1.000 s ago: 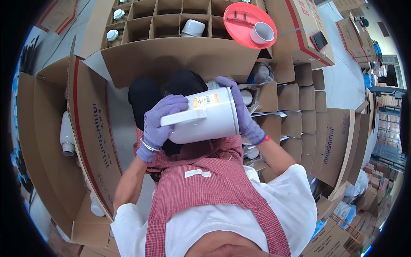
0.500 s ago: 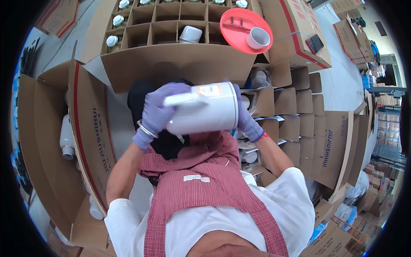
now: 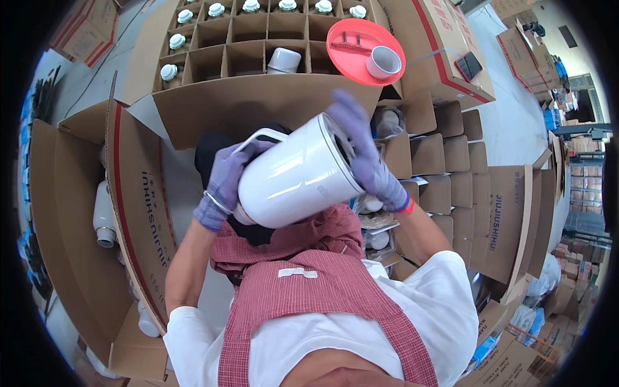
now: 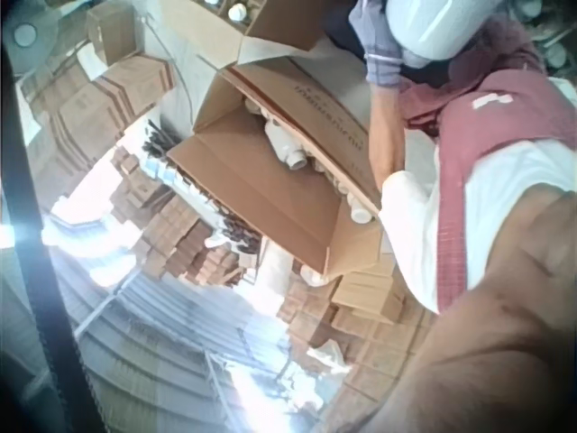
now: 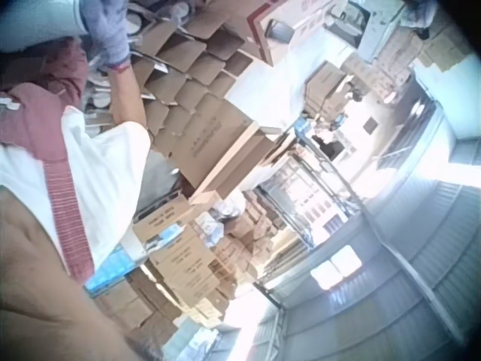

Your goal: The person assembles white electric kettles by inserting metal heating elements into the base, securing lids, and attaching handles. They then wrap each completed unit in plastic and place it into a cardboard box.

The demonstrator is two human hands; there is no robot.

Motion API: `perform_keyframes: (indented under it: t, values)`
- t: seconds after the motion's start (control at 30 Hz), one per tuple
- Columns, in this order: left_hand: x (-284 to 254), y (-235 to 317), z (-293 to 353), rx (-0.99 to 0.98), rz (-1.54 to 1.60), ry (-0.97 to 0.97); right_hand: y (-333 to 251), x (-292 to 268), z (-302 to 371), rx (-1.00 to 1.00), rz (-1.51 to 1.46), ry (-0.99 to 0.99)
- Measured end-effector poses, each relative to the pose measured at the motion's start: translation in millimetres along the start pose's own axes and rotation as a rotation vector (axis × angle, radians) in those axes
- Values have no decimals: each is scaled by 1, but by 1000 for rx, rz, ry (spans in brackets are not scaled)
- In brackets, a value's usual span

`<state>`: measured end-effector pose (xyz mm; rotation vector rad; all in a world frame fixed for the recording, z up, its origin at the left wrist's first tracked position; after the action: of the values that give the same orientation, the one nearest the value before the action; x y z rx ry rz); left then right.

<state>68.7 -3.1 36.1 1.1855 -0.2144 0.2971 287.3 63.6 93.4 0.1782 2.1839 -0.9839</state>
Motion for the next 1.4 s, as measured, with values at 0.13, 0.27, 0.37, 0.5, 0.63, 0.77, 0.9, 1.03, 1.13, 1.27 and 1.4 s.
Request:
perform_keyframes:
  t: [0.13,0.27,0.37,0.5,0.63,0.77,0.9,1.03,1.13,1.27,1.4]
  values:
    - [37,67,20,886,-632,-68,43,50,21,700,-927,22]
    - [30,46,6,842,-635,-114,84,83,50,570,-558,-143]
    - [-22,-3,-10,122,55,142,32,38,4,259,-170,-148]
    - [-19,6,-14,192,17,29,-37,11,-38,-109,-224,-314]
    - [-30,40,-6,604,-332,191,11,45,-19,322,-682,-66]
    - [-41,29,-16,512,-167,240,14,43,-37,213,-533,-128]
    - [-58,8,-13,422,149,435,68,5,-65,194,19,37]
    - [-45,-8,-28,599,-29,221,218,-68,-35,529,983,248]
    - [-21,-31,-66,349,780,23,268,-61,-36,716,1128,-94]
    - [11,-15,-80,174,1279,24,234,-60,-68,401,914,73]
    - [11,-2,-91,308,1255,56,47,-20,-72,-272,818,-88]
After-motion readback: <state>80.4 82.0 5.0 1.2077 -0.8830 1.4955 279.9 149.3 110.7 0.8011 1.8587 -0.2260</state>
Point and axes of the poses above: each hand's wrist, its own z-axis away from the middle knuckle, its own x-axis out of the palm, y = z × x, the point moved 8 cm from there along -z, towards the middle knuckle, and after that the axes turned 14 degrees about z, right-handed, at the moved point
